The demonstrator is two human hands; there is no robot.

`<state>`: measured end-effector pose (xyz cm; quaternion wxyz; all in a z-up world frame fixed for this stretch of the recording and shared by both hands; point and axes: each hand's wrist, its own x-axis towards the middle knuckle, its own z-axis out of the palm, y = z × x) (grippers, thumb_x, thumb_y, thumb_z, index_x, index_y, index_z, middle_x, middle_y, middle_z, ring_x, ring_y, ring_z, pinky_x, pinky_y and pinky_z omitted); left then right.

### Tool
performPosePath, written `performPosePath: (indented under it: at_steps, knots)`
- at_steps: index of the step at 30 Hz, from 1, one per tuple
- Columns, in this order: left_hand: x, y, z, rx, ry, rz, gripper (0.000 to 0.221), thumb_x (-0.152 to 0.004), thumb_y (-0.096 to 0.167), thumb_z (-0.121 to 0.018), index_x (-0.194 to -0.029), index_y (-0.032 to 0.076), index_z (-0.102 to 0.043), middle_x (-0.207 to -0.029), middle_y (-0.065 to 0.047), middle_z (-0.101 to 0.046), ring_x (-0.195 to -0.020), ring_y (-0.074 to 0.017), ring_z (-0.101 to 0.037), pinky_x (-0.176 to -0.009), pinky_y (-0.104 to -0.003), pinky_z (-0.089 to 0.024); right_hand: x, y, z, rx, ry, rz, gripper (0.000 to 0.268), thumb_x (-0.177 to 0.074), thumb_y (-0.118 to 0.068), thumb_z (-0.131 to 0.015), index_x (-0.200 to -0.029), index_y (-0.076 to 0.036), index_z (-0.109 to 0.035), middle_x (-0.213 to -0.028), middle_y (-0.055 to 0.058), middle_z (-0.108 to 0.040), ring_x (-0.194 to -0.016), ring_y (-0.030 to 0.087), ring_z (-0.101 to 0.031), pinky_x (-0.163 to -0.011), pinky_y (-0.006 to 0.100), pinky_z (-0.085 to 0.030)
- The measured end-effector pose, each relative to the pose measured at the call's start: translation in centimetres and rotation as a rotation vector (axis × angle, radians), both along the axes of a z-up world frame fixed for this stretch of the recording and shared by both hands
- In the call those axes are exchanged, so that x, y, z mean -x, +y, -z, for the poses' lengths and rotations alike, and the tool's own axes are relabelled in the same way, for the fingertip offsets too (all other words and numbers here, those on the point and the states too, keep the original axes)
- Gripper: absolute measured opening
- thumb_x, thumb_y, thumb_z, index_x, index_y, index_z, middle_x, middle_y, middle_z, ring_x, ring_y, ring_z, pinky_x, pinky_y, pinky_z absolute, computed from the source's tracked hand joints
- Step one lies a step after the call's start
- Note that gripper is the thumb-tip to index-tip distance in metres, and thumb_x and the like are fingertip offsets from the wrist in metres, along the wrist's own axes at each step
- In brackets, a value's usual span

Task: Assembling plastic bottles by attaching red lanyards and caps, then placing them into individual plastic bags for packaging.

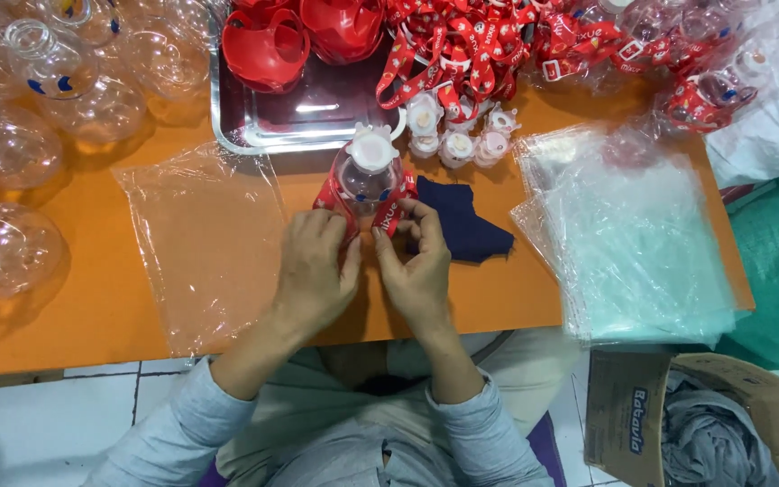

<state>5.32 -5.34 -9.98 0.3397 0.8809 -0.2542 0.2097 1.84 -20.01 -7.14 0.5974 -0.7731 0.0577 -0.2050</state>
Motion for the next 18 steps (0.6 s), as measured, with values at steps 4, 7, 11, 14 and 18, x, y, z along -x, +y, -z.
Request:
performPosePath:
  at_steps: [4, 7, 11, 14, 18]
  knots:
    - [1.2, -1.3, -2.5, 0.239, 0.295, 0.153, 0.011, -0.098, 0.012, -0.052, -0.095, 0.002, -0.056, -0.091, -0.019, -0.055, -0.087, -0.0456, -0.057, -0.074, -0.050, -0.046, 0.6, 0.4, -0.1, 0.001, -0.031, -0.016, 0.037, -0.093, -0.013, -0.072, -0.126, -0.004, -0.059, -0.094, 0.016, -0.076, -0.090, 0.024, -0.073, -0.080, 0.038, -0.058]
    - [1.3, -0.9, -2.6, 0.368, 0.425, 0.219, 0.015, -0.092, 0.003, -0.047, -0.096, 0.000, -0.060, -0.093, -0.020, -0.059, -0.091, -0.0451, -0.061, -0.080, -0.051, -0.048, 0.8, 0.2, 0.0, 0.012, -0.046, -0.024, 0.037, -0.092, -0.013, -0.074, -0.124, -0.003, -0.061, -0.099, 0.018, -0.074, -0.094, 0.026, -0.071, -0.084, 0.039, -0.057]
    - [1.1, -0.7, -2.6, 0.419, 0.489, 0.211, 0.025, -0.086, -0.003, -0.043, -0.100, 0.001, -0.064, -0.093, -0.020, -0.061, -0.092, -0.0382, -0.063, -0.082, -0.047, -0.051, 0.7, 0.4, 0.1, 0.082, -0.041, -0.022, 0.038, -0.089, -0.017, -0.078, -0.121, -0.003, -0.064, -0.100, 0.017, -0.074, -0.095, 0.030, -0.073, -0.084, 0.041, -0.058]
    - [0.6, -0.6, -2.0, 0.498, 0.517, 0.214, 0.039, -0.083, -0.007, -0.043, -0.109, 0.001, -0.070, -0.099, -0.018, -0.068, -0.099, -0.0348, -0.068, -0.087, -0.046, -0.054, 0.7, 0.5, -0.1, 0.139, -0.088, -0.033, 0.030, -0.088, -0.014, -0.078, -0.114, -0.005, -0.067, -0.091, 0.014, -0.073, -0.087, 0.028, -0.072, -0.081, 0.040, -0.057]
    - [0.3, -1.0, -1.9, 0.535, 0.515, 0.163, 0.032, -0.082, -0.009, -0.050, -0.101, 0.000, -0.075, -0.095, -0.017, -0.070, -0.094, -0.0309, -0.069, -0.084, -0.041, -0.056, 0.5, 0.6, 0.8, 0.256, -0.117, -0.027, 0.036, -0.079, -0.012, -0.084, -0.110, -0.006, -0.068, -0.088, 0.011, -0.070, -0.083, 0.029, -0.070, -0.079, 0.041, -0.057]
